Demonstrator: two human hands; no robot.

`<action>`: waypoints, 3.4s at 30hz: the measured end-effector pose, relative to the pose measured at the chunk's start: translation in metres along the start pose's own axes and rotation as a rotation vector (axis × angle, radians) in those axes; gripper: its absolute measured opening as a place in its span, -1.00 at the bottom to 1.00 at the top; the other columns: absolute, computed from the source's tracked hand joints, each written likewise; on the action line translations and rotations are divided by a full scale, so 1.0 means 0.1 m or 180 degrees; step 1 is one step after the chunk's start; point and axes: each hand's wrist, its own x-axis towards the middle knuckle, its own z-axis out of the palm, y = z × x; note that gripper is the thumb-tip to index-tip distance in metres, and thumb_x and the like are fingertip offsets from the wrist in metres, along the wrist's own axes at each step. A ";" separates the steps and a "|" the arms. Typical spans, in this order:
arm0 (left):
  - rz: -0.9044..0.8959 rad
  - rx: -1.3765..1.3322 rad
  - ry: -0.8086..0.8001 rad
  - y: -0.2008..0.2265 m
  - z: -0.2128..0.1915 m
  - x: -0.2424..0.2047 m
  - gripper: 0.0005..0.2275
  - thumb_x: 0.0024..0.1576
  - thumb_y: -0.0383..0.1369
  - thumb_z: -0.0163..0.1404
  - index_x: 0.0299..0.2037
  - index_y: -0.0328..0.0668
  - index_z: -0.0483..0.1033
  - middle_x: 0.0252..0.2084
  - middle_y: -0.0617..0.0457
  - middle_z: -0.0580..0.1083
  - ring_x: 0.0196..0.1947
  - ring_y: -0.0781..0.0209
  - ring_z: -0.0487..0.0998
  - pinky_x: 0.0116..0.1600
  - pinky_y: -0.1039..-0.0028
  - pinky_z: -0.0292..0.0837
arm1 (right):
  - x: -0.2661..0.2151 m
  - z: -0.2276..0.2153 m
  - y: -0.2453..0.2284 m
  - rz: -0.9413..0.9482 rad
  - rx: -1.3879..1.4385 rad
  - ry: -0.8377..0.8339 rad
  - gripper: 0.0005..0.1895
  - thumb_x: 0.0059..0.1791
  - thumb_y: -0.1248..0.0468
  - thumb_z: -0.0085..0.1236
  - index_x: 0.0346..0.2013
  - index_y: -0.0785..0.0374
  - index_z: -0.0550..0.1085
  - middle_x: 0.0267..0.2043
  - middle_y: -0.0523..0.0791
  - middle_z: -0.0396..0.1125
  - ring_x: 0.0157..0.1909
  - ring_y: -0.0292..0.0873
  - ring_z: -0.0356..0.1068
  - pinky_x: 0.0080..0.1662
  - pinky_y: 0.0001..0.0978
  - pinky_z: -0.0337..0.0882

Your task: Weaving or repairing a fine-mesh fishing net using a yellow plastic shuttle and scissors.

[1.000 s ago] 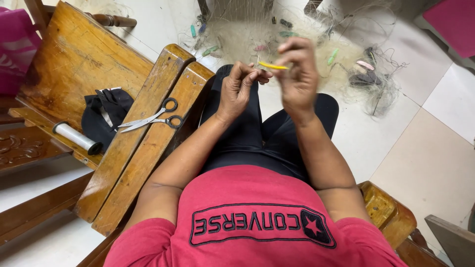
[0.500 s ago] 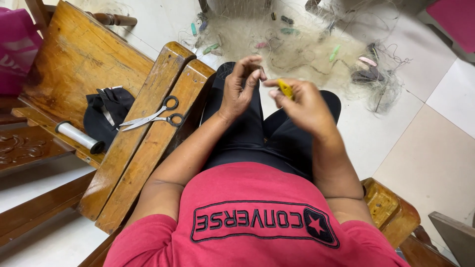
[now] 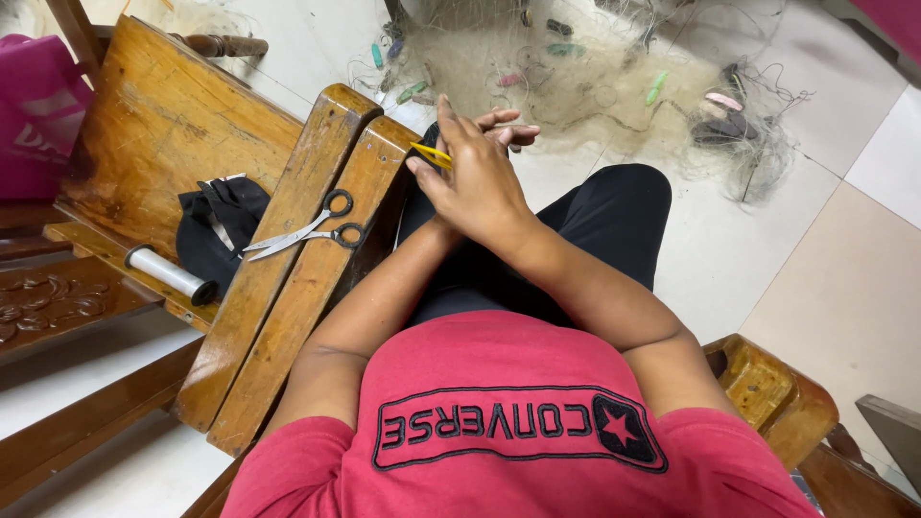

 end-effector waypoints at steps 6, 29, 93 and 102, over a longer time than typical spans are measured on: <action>-0.0298 -0.0469 -0.0615 -0.18 -0.32 0.06 -0.44 0.40 -0.01 -0.18 0.30 -0.46 0.33 0.26 -0.29 0.39 0.30 -0.34 0.44 0.36 -0.06 0.37 | 0.24 0.09 -0.15 0.0264 -0.1010 -0.0193 -0.14 0.06 -0.18 0.10 0.42 0.35 0.11 0.28 0.10 0.32 0.27 0.25 0.32 0.02 0.52 0.26; 0.0057 0.0913 0.0248 0.11 -0.03 0.08 -0.74 0.38 -0.34 -0.03 0.16 -0.35 0.34 0.11 -0.12 0.45 -0.06 0.03 0.68 0.24 0.38 0.55 | -0.16 0.01 -0.46 -0.0339 -0.1033 -0.1009 -0.21 -0.03 -0.16 0.24 0.19 0.45 0.34 -0.16 0.08 0.47 -0.13 0.30 0.46 -0.34 0.25 0.45; -0.1041 0.0669 0.0523 0.81 0.23 0.49 -0.66 0.27 -0.09 -0.03 -0.28 -0.20 0.64 -0.05 -0.26 0.61 -0.23 0.08 0.67 -0.08 0.43 0.66 | -0.56 -0.65 -0.13 -0.1424 -0.0108 0.0342 -0.87 0.04 0.39 0.23 -0.12 0.22 0.61 -0.37 -0.17 0.48 -0.46 -0.17 0.45 -0.42 -0.40 0.39; -0.0914 0.1255 0.0671 0.64 0.22 0.52 -0.72 0.26 -0.17 0.00 -0.30 -0.21 0.61 -0.23 0.02 0.59 -0.41 0.20 0.66 -0.22 0.48 0.63 | -0.51 -0.75 -0.18 -0.1395 0.0160 0.0356 -0.88 0.04 0.41 0.20 -0.14 0.23 0.58 -0.27 -0.13 0.53 -0.37 -0.17 0.51 -0.31 -0.39 0.45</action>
